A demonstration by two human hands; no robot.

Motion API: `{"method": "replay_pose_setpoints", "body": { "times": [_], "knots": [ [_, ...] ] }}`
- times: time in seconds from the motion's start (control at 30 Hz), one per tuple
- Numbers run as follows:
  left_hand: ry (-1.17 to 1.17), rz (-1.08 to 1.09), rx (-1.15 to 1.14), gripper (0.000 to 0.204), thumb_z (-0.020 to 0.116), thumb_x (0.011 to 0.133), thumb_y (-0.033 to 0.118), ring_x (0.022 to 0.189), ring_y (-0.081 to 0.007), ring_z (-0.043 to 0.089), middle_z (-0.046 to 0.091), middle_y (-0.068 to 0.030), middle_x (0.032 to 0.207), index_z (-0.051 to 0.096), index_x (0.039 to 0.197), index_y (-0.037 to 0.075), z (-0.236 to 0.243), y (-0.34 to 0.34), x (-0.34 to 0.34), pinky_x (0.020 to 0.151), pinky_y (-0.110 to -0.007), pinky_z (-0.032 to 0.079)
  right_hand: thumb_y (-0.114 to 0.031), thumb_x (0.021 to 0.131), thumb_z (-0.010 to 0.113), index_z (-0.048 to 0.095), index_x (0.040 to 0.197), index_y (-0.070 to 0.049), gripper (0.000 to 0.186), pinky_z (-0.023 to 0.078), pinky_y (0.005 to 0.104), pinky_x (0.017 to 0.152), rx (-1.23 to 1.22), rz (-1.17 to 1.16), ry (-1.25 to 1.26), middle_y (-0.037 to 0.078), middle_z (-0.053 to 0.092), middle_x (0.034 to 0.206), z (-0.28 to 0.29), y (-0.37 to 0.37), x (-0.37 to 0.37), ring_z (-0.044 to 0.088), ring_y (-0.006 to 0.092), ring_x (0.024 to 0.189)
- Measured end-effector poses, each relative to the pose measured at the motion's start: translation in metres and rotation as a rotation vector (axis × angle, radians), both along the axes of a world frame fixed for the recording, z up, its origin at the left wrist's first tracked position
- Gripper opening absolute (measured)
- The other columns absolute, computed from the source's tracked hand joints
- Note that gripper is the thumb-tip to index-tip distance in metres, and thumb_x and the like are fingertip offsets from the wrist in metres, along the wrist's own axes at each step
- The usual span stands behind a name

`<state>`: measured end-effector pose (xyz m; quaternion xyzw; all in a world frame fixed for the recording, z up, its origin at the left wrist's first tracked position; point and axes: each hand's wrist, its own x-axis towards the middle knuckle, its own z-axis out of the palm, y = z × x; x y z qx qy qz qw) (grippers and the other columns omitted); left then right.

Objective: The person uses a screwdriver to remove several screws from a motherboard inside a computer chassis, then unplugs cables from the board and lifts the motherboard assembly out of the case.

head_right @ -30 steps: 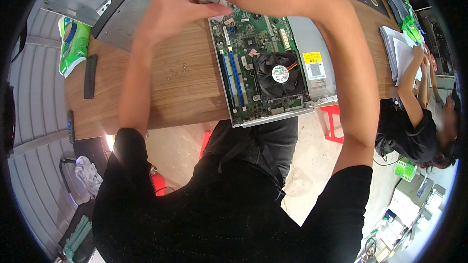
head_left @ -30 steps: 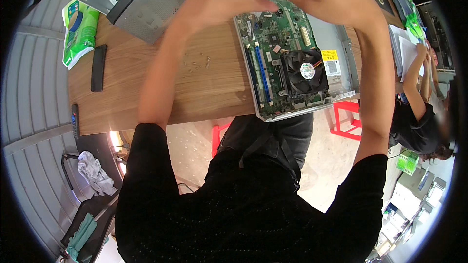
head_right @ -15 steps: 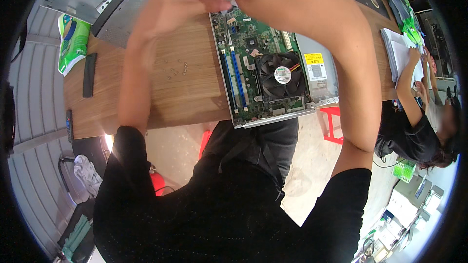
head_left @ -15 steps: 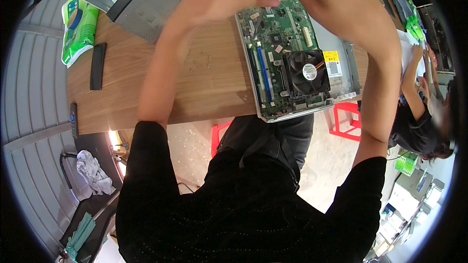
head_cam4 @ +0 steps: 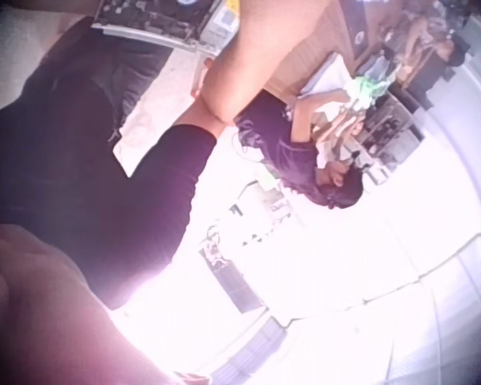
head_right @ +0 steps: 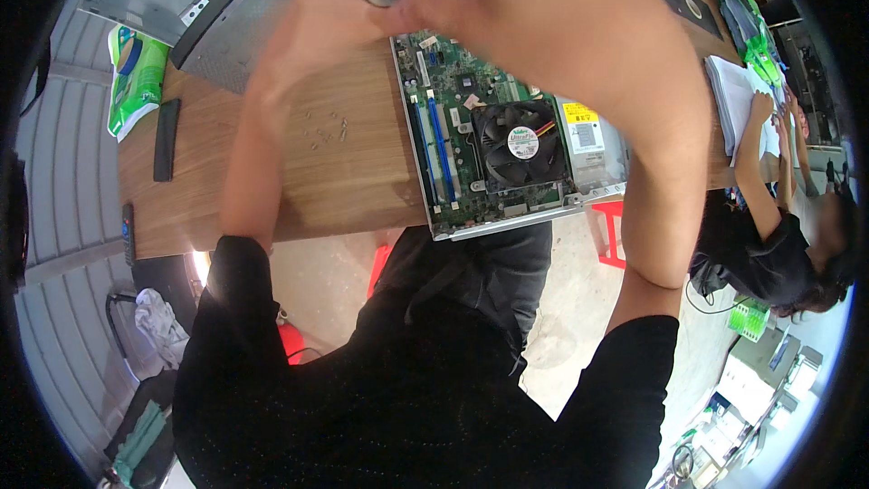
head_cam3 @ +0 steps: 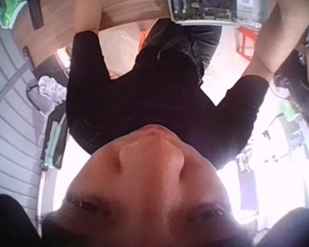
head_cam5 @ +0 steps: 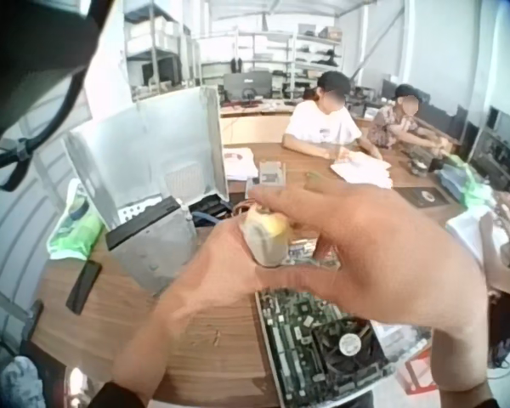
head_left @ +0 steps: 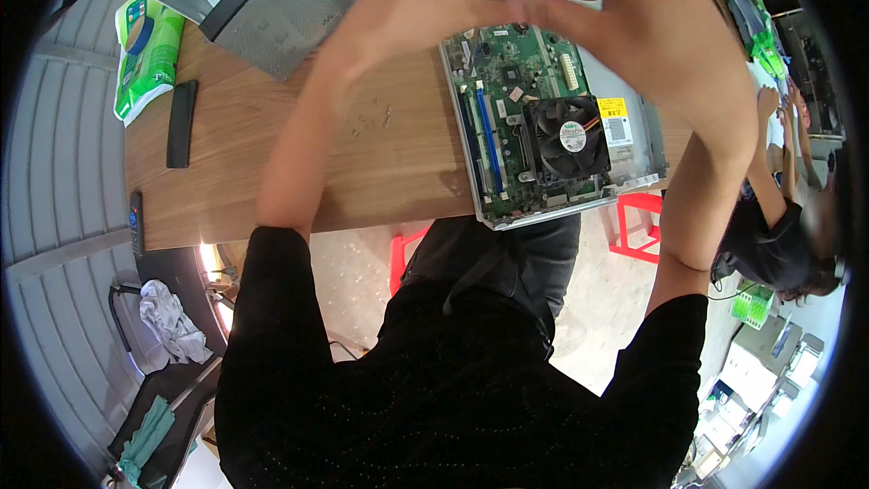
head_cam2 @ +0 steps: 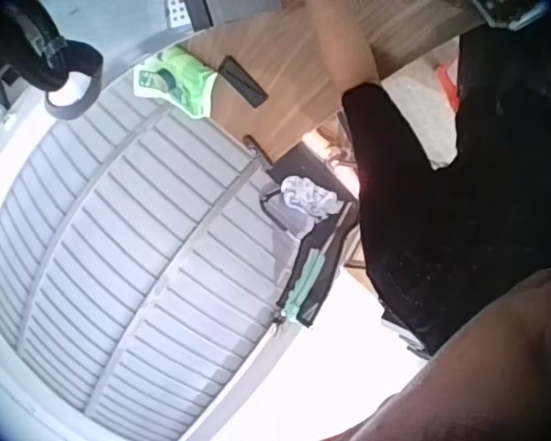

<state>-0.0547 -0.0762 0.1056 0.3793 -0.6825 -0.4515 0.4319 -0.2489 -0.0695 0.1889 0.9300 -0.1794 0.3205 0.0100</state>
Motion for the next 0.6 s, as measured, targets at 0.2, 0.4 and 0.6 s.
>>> {"method": "replay_pose_setpoints", "body": {
  "times": [0.2, 0.4, 0.6],
  "knots": [
    [-0.227, -0.143, -0.141, 0.065, 0.085, 0.085, 0.021, 0.117, -0.0235, 0.063, 0.067, -0.012, 0.125, 0.053, 0.139, 0.002, 0.007, -0.002, 0.008, 0.099, -0.038, 0.052, -0.022, 0.09, 0.078, 0.06, 0.122, -0.001, 0.042, 0.052, 0.0431, 0.071, 0.325, -0.013, 0.208, 0.022, 0.067, 0.1, 0.023, 0.004, 0.004, 0.066, 0.0413, 0.086],
    [-0.266, 0.081, -0.027, 0.066, 0.084, 0.085, 0.019, 0.12, -0.0251, 0.062, 0.067, -0.0139, 0.127, 0.052, 0.14, 0.001, 0.012, 0.009, -0.007, 0.101, -0.038, 0.05, -0.013, 0.089, 0.075, 0.057, 0.127, -0.004, 0.043, 0.052, 0.0446, 0.078, 0.328, -0.126, 0.124, 0.02, 0.062, 0.109, -0.006, -0.001, -0.003, 0.065, 0.0407, 0.095],
    [-0.161, -0.109, -0.025, 0.073, 0.086, 0.082, 0.021, 0.121, -0.0274, 0.062, 0.067, -0.0156, 0.128, 0.051, 0.142, 0.001, 0.013, 0.006, 0.001, 0.102, -0.039, 0.049, -0.005, 0.084, 0.076, 0.057, 0.127, -0.004, 0.047, 0.052, 0.0438, 0.083, 0.159, -0.091, -0.002, 0.019, 0.06, 0.111, -0.014, -0.006, 0.005, 0.063, 0.0392, 0.102]
  ]
}}
